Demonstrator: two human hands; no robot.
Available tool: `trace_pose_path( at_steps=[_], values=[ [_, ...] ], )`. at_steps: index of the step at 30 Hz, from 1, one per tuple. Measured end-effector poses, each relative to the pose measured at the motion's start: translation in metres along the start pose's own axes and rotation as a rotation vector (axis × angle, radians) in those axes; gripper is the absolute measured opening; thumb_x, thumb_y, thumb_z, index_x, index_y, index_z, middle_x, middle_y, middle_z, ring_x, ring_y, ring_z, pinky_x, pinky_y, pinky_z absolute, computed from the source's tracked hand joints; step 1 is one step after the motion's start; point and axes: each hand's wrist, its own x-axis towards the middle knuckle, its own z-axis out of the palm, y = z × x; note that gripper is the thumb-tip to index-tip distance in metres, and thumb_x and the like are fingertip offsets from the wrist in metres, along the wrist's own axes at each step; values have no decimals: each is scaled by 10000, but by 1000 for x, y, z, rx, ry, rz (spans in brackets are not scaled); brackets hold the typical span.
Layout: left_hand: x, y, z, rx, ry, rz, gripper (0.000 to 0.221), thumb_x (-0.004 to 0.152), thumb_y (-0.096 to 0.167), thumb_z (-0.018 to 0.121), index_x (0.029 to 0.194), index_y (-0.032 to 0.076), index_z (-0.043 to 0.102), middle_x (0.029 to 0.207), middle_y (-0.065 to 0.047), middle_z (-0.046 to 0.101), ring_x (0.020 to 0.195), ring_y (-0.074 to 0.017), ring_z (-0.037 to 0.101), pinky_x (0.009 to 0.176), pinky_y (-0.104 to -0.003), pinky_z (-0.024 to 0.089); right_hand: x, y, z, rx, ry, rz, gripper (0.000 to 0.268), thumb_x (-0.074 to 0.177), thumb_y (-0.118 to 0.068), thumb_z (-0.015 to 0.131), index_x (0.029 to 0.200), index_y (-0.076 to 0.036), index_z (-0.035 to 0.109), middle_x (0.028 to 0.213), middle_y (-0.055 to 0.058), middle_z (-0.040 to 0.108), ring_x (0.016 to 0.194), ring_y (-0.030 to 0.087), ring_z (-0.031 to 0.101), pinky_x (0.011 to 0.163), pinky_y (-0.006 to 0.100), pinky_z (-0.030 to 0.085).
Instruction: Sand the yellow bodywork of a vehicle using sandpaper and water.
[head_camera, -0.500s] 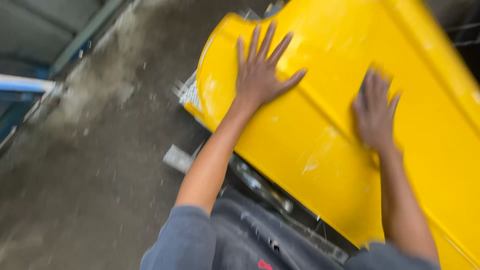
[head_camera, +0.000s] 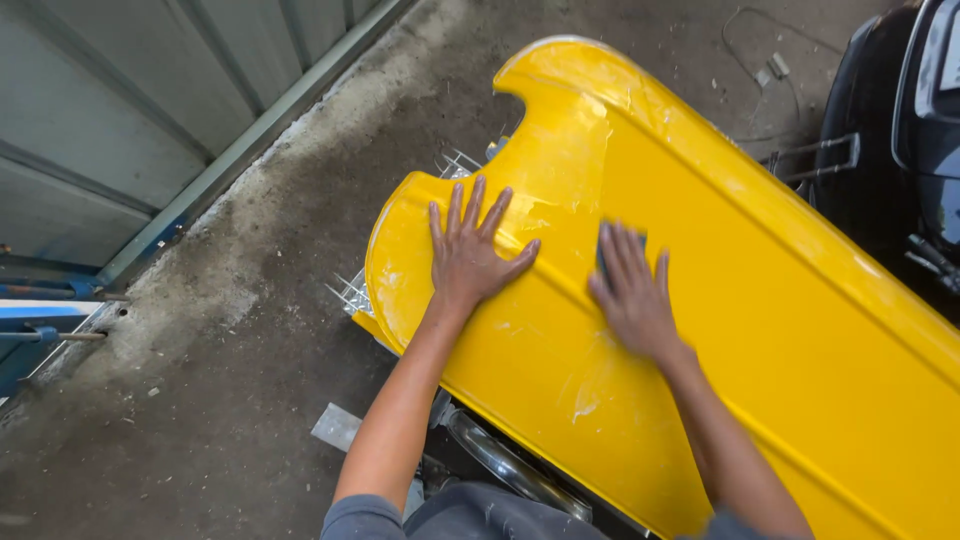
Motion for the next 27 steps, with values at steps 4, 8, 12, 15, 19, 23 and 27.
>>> trace_pose_path(
  at_steps=[4, 8, 12, 15, 19, 23, 27],
  values=[
    [6, -2, 0, 16, 14, 15, 835, 816, 685, 656, 1508, 235, 535, 1637, -147, 373, 1529, -408, 264, 1212, -674, 76, 43, 25, -3, -48, -38, 10, 725, 1030, -537, 385, 1657, -238, 177, 1735, 34, 129, 1595, 282, 91, 1194, 711, 2],
    [4, -4, 1, 2, 1, 11, 829, 812, 689, 650, 1497, 235, 541, 1630, -145, 377, 1527, -404, 271, 1215, -664, 72, 139, 25, -16, 42, -32, 195, 695, 1044, -553, 313, 1646, -252, 141, 1738, 11, 80, 1595, 238, 53, 1186, 707, -34],
    [-8, -14, 24, -11, 29, 59, 799, 838, 624, 701, 1490, 188, 548, 1615, -192, 383, 1517, -420, 285, 1222, -647, 117, 71, 4, -32, 278, 58, 231, 595, 1051, -523, 354, 1558, -213, 365, 1628, 70, 290, 1505, 275, 240, 1184, 579, 126],
    [-13, 18, 47, -198, 154, 194, 767, 865, 500, 750, 1490, 113, 532, 1595, -230, 420, 1516, -424, 333, 1241, -579, 258, -1, -5, -75, 430, 256, 401, 460, 1081, -473, 487, 1336, -116, 624, 1307, 121, 601, 1214, 275, 560, 1038, 427, 395],
    [-39, 130, 31, -741, -19, 152, 817, 804, 431, 821, 1442, 40, 494, 1450, -188, 539, 1371, -339, 512, 1154, -489, 425, -91, 16, -84, 1125, 467, 274, 350, 1088, -335, 635, 1161, -7, 734, 1092, 25, 718, 968, 103, 638, 890, 267, 520],
    [-53, 159, 70, -1742, -977, -260, 663, 990, 373, 652, 1563, 137, 417, 1451, -91, 540, 1316, -232, 520, 1085, -436, 435, -146, 58, -65, 1427, 275, 363, 322, 1045, -311, 661, 1126, -3, 708, 1055, 23, 710, 949, 88, 649, 895, 244, 527],
    [-51, 163, 64, -1269, -781, -91, 579, 1099, 353, 520, 1600, 70, 462, 1429, -195, 577, 1297, -297, 572, 1148, -421, 432, -216, 110, -57, 953, 316, 388, 440, 1041, -406, 627, 1203, -9, 727, 1146, 71, 727, 1072, 161, 651, 963, 306, 498]
  ],
)
